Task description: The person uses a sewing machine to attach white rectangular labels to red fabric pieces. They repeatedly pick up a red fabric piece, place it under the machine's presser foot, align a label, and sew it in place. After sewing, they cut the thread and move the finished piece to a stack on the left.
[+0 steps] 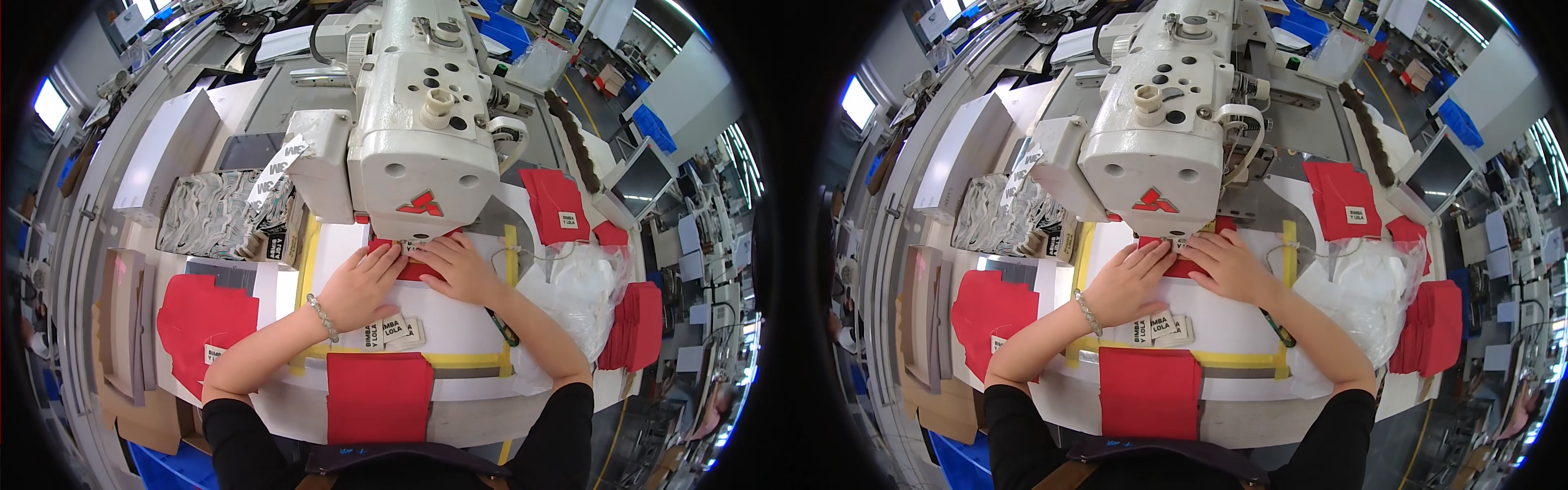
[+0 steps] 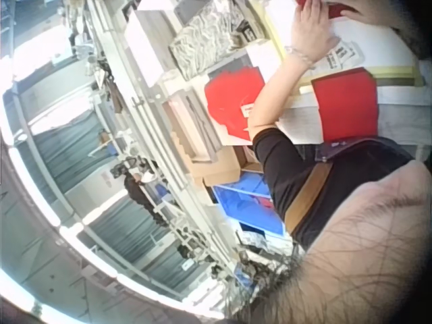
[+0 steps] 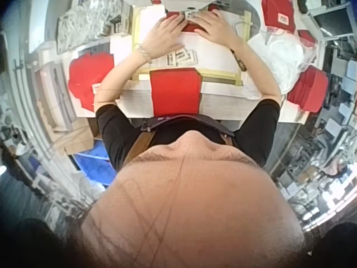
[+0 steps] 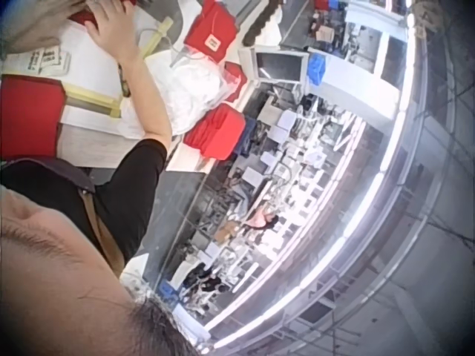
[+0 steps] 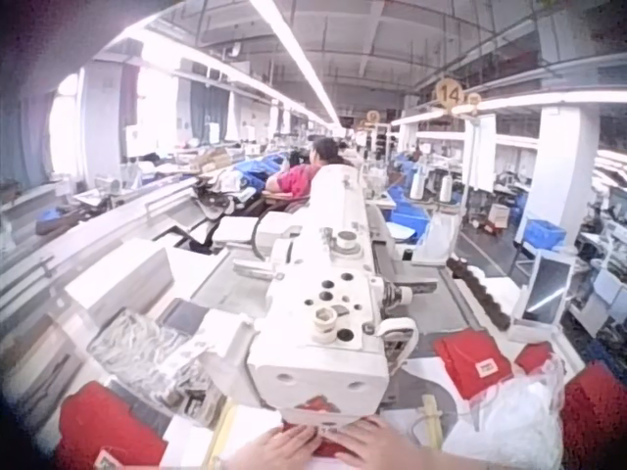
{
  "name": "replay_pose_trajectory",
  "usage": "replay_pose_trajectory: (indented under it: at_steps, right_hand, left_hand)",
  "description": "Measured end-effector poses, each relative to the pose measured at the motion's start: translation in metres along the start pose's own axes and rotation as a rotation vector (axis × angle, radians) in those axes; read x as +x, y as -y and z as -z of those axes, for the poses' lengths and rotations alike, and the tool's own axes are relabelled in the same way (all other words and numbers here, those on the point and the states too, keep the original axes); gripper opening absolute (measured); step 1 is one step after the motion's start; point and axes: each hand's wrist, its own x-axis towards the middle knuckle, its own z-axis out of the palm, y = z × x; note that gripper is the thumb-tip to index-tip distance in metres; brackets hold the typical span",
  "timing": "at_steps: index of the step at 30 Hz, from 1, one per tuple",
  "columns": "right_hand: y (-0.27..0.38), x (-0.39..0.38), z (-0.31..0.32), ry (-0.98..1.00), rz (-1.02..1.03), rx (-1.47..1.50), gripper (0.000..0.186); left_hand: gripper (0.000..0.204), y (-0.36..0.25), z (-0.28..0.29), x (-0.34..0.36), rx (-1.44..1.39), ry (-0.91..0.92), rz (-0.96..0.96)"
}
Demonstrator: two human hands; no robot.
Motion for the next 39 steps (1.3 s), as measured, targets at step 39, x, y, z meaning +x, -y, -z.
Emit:
replay_pose_trajectory:
  at_steps: [39]
  right_hand:
    - [-0.006,0.005,0.008,0.023,-0.012,0.101,0.042]
  left_hand:
    - [0.059,0.03,-0.007,-0.001,0.045,-0.139,0.033]
